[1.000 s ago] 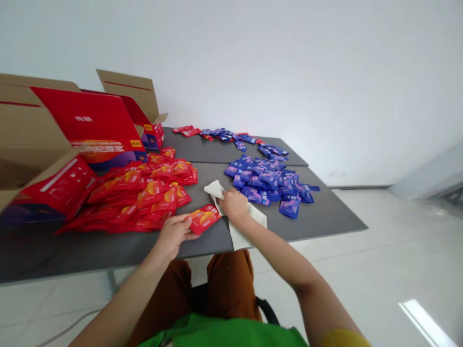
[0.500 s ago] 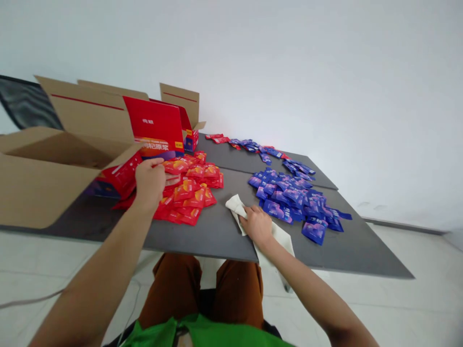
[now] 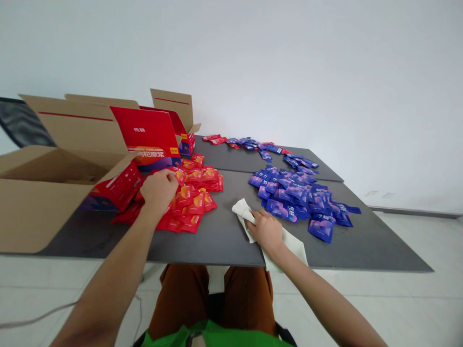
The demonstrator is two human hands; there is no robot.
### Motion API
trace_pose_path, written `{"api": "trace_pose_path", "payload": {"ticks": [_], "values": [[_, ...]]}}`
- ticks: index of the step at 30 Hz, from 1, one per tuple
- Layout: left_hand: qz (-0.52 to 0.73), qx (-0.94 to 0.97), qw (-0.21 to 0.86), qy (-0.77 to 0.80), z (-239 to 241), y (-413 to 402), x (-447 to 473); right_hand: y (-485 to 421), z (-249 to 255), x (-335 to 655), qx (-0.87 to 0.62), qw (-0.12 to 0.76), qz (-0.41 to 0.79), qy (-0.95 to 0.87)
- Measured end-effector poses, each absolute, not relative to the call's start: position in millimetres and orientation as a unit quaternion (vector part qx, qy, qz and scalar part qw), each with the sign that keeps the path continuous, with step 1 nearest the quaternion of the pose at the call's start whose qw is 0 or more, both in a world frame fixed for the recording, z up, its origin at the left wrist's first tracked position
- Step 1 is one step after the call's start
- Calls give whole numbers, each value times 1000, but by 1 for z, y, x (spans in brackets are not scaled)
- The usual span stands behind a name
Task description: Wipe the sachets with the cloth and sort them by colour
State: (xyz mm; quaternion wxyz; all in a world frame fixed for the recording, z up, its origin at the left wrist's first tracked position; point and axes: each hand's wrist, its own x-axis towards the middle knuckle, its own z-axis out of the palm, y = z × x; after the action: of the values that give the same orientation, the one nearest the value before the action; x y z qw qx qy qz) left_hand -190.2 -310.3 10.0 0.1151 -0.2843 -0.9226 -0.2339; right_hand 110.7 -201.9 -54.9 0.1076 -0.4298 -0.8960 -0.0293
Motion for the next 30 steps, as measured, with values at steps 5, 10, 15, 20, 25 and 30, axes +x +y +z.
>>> {"api": "trace_pose_path", "payload": {"ticks": [5,10,15,20,25,30], "values": [[-170,-304,85,-934,4,-309,-188,-202,-55,111,-433,104,-22,-895],[-158,-283,85,-942,10,-309,-184,-201,-55,111,-433,103,-19,-895],[-184,-261,137,-938,34,-305,-166,-200,-55,105,-428,96,-18,-898],[-218,-315,122,-916,61,-280,-143,-191,-50,100,-406,83,-7,-910],[-275,-361,98,-886,69,-231,-150,-177,-45,100,-350,61,-2,-935],[-385,-387,-19,-838,61,-159,-186,-174,-48,89,-336,65,-9,-940]]}}
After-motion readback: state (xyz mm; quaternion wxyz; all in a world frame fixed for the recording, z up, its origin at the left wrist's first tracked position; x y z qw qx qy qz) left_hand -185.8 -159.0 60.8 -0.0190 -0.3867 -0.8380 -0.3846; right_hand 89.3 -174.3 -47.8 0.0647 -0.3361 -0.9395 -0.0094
